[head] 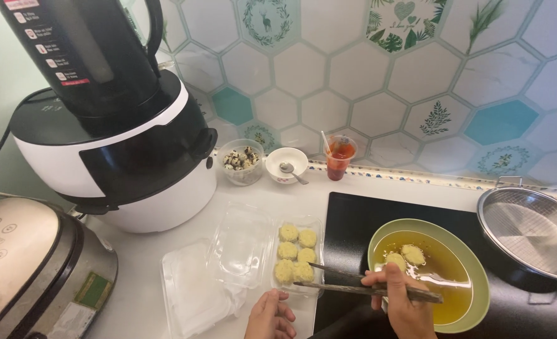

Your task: Frying dumplings in a pan filled with oil on an induction stove.

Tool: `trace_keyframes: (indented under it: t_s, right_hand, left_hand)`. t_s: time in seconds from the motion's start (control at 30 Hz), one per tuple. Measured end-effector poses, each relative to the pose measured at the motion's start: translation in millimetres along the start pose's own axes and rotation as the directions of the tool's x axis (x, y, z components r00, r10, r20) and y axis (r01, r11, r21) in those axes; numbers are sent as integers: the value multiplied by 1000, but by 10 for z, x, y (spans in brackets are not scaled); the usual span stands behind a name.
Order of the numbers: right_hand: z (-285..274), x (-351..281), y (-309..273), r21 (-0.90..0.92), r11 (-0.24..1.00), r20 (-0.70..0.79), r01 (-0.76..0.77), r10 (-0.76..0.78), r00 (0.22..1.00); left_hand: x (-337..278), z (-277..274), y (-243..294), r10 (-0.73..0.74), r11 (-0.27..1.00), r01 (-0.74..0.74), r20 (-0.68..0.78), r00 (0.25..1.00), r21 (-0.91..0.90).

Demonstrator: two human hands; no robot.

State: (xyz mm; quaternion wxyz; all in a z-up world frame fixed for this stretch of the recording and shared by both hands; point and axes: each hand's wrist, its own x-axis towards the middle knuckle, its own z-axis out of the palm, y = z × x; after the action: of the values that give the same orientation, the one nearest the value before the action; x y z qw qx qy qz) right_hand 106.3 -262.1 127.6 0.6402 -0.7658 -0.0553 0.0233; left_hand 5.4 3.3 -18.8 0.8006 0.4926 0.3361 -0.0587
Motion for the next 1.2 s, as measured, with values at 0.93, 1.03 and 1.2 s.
trace_keyframes:
  t_s: [0.93, 1.03, 1.2]
  right_hand:
    - [-1678, -132, -288, -358, 927, -479, -114, -77, 874]
    - [-1307, -79, -330, -258, 966, -314, -35, -49, 948]
    - [-475, 35, -182, -92, 976, 141, 200, -186, 972]
  left_hand:
    - [-84, 112, 32, -7, 1000, 5, -72, 997, -26]
    - [-90, 95, 36, 10, 1000, -8, -57, 998, 22]
    - [-210, 165, 189, -63, 997, 68, -88, 994, 45]
